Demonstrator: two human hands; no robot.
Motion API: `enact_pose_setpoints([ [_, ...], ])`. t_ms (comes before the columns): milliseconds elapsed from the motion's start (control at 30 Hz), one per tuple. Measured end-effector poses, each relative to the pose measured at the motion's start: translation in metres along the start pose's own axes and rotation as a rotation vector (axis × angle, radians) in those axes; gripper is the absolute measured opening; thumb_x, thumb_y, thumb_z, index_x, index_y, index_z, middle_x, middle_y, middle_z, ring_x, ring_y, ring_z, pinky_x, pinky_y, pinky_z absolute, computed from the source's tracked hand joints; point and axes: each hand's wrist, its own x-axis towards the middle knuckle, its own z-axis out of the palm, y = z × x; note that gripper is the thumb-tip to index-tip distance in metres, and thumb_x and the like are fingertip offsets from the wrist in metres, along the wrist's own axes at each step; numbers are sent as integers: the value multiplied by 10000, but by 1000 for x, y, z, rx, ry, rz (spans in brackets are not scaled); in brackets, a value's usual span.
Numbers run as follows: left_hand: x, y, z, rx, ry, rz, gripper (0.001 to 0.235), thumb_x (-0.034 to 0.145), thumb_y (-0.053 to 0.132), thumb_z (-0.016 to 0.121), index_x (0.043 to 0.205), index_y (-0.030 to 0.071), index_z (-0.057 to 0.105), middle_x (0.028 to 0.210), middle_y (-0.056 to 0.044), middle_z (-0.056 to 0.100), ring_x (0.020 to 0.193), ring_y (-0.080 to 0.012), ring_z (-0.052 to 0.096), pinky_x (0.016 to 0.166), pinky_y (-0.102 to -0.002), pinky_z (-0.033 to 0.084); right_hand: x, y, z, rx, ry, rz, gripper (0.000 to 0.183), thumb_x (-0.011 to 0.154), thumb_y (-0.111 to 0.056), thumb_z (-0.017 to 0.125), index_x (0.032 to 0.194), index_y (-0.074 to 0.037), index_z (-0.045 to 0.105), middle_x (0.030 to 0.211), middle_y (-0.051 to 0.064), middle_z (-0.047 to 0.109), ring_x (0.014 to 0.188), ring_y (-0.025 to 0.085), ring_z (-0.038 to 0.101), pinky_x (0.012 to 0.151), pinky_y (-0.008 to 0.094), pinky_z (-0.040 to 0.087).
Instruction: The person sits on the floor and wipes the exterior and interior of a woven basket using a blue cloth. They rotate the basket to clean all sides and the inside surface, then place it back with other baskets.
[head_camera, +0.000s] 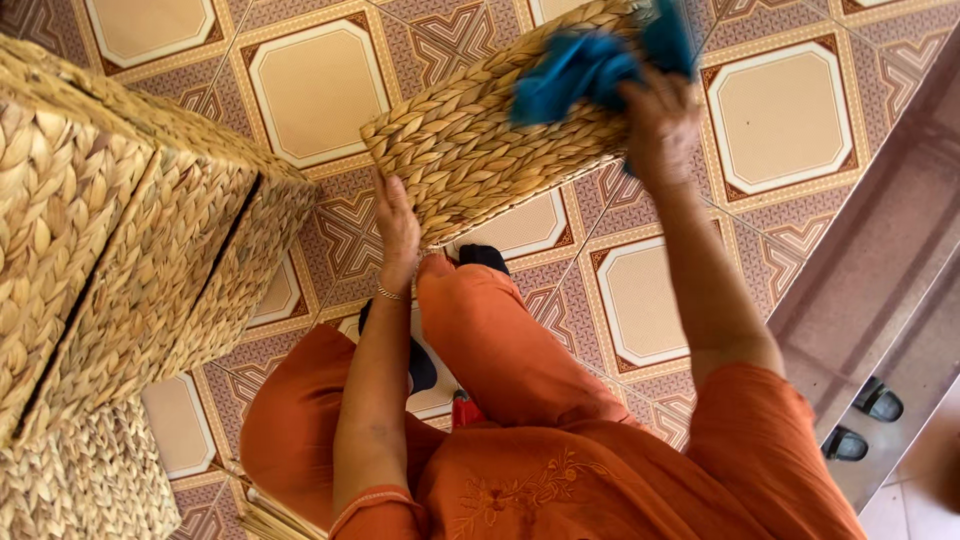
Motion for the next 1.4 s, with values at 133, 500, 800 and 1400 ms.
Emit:
enact_pose_setpoints([
  [133,-1,20,7,-61,35,-39,736,1103,529,290,1634,37,157,1706,-208,178,1565,-329,221,1257,-391,252,9,-10,12,-69,48,-47,161,989,-81,675,1108,-164,744,1352,100,679,1325,357,535,972,511,530],
  [500,2,13,-2,-115,7,54,770,1090,600,331,1607,30,328,1613,-224,446,1475,-347,459,1218,-387,361,-3,-209,18,381,-153,-328,573,850,-326,838,1394,-244,679,1474,59,545,1106,290,527,878,483,454],
  [800,-9,45,-9,-51,-62,-85,853,1016,655,383,1642,106,199,1624,-205,388,1476,-335,417,1177,-409,409,42,28,66,-280,-53,16,334,960,-292,810,1281,-276,719,1311,2,677,1143,286,543,793,433,525],
  [1400,-9,115,-22,-111,-119,95,1194,833,170,887,1678,160,44,1683,-232,206,1517,-378,272,1157,-520,407,9,81,27,889,29,648,234,1045,-50,751,1262,-14,671,1099,79,606,1025,165,560,908,321,503],
])
